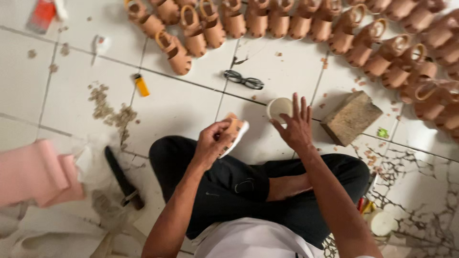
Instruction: The person sits on the floor and assembles small sandals by heating a white sole with a candle and pressing it into the upper. They repeat this process for multiple units, using a lighter to ignite the candle and handling each sandal individually.
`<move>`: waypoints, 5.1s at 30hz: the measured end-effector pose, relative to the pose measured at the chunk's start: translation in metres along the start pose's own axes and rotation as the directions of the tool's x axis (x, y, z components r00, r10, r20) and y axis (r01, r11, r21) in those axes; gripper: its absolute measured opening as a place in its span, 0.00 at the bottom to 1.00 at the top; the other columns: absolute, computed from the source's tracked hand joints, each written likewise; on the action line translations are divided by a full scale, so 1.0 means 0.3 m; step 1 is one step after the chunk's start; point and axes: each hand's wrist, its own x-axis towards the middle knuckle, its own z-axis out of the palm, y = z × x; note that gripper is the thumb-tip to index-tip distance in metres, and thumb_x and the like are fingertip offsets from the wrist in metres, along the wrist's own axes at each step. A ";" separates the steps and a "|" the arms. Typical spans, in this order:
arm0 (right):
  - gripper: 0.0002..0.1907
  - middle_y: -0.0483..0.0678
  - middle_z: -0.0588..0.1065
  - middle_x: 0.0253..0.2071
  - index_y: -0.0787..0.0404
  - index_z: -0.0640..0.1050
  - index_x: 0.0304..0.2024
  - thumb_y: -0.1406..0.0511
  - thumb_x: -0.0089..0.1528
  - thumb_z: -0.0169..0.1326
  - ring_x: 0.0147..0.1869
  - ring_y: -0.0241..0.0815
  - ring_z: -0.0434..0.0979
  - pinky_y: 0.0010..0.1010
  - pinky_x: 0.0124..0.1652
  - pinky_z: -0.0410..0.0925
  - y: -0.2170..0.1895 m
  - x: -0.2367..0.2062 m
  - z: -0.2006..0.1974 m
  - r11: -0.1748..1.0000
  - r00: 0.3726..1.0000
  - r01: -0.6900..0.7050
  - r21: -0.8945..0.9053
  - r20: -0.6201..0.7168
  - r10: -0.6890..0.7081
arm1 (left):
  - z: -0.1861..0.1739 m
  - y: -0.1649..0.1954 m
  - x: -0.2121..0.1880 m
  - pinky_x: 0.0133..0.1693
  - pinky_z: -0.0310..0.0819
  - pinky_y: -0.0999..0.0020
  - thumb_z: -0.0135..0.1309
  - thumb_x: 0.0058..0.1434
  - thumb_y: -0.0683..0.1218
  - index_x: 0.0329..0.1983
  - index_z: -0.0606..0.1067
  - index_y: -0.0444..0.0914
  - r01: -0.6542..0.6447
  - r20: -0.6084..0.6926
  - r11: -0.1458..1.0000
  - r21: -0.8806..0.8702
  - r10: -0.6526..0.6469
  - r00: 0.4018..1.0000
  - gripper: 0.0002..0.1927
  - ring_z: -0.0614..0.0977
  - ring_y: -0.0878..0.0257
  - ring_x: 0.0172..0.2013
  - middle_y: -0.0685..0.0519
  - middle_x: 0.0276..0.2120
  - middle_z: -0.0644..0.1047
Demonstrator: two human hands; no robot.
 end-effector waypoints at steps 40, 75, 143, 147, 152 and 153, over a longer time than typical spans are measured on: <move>0.32 0.44 0.47 0.81 0.38 0.78 0.62 0.76 0.61 0.57 0.84 0.53 0.48 0.52 0.75 0.58 -0.318 -0.479 -0.649 0.803 0.765 0.590 0.084 -0.378 -0.522 | 0.109 0.482 -0.439 0.60 0.76 0.67 0.66 0.57 0.55 0.60 0.77 0.28 -0.037 0.545 0.979 -0.202 0.144 0.826 0.34 0.82 0.63 0.53 0.46 0.53 0.81; 0.36 0.55 0.73 0.63 0.61 0.61 0.73 0.70 0.63 0.56 0.67 0.50 0.71 0.45 0.61 0.67 -0.359 -0.423 -0.707 0.508 0.979 0.085 0.857 0.022 -0.201 | 0.081 0.453 -0.444 0.51 0.75 0.71 0.68 0.56 0.54 0.49 0.81 0.33 0.001 0.594 0.999 -0.046 0.027 0.804 0.24 0.80 0.66 0.44 0.50 0.43 0.81; 0.15 0.52 0.79 0.43 0.61 0.81 0.54 0.68 0.65 0.55 0.47 0.45 0.82 0.33 0.48 0.73 -0.285 -0.452 -0.438 0.757 0.983 0.173 0.630 -0.061 -0.174 | 0.027 0.295 -0.193 0.42 0.78 0.65 0.56 0.62 0.68 0.62 0.68 0.34 0.043 -0.001 0.963 -0.266 -0.045 0.999 0.39 0.81 0.60 0.47 0.44 0.51 0.75; 0.21 0.50 0.77 0.35 0.64 0.79 0.57 0.74 0.60 0.56 0.36 0.44 0.76 0.35 0.39 0.70 -0.360 -0.478 -0.457 0.802 0.941 0.335 0.495 -0.214 -0.262 | 0.063 0.289 -0.199 0.48 0.83 0.64 0.55 0.60 0.69 0.59 0.67 0.35 0.026 0.030 0.968 -0.251 -0.019 0.999 0.39 0.83 0.60 0.48 0.46 0.50 0.75; 0.27 0.45 0.72 0.27 0.63 0.78 0.61 0.77 0.58 0.56 0.32 0.42 0.75 0.37 0.40 0.71 -0.400 -0.471 -0.482 0.840 0.887 0.441 0.316 -0.292 -0.356 | 0.088 0.278 -0.218 0.58 0.77 0.66 0.57 0.65 0.68 0.59 0.69 0.31 -0.060 0.018 0.972 -0.226 0.065 0.998 0.38 0.80 0.63 0.53 0.45 0.50 0.74; 0.27 0.45 0.71 0.26 0.63 0.77 0.62 0.76 0.59 0.57 0.31 0.42 0.74 0.37 0.39 0.70 -0.407 -0.472 -0.490 0.847 0.885 0.445 0.289 -0.284 -0.368 | 0.092 0.274 -0.222 0.56 0.78 0.65 0.57 0.64 0.67 0.58 0.70 0.31 -0.053 0.014 0.970 -0.239 0.058 0.998 0.38 0.80 0.62 0.51 0.45 0.48 0.74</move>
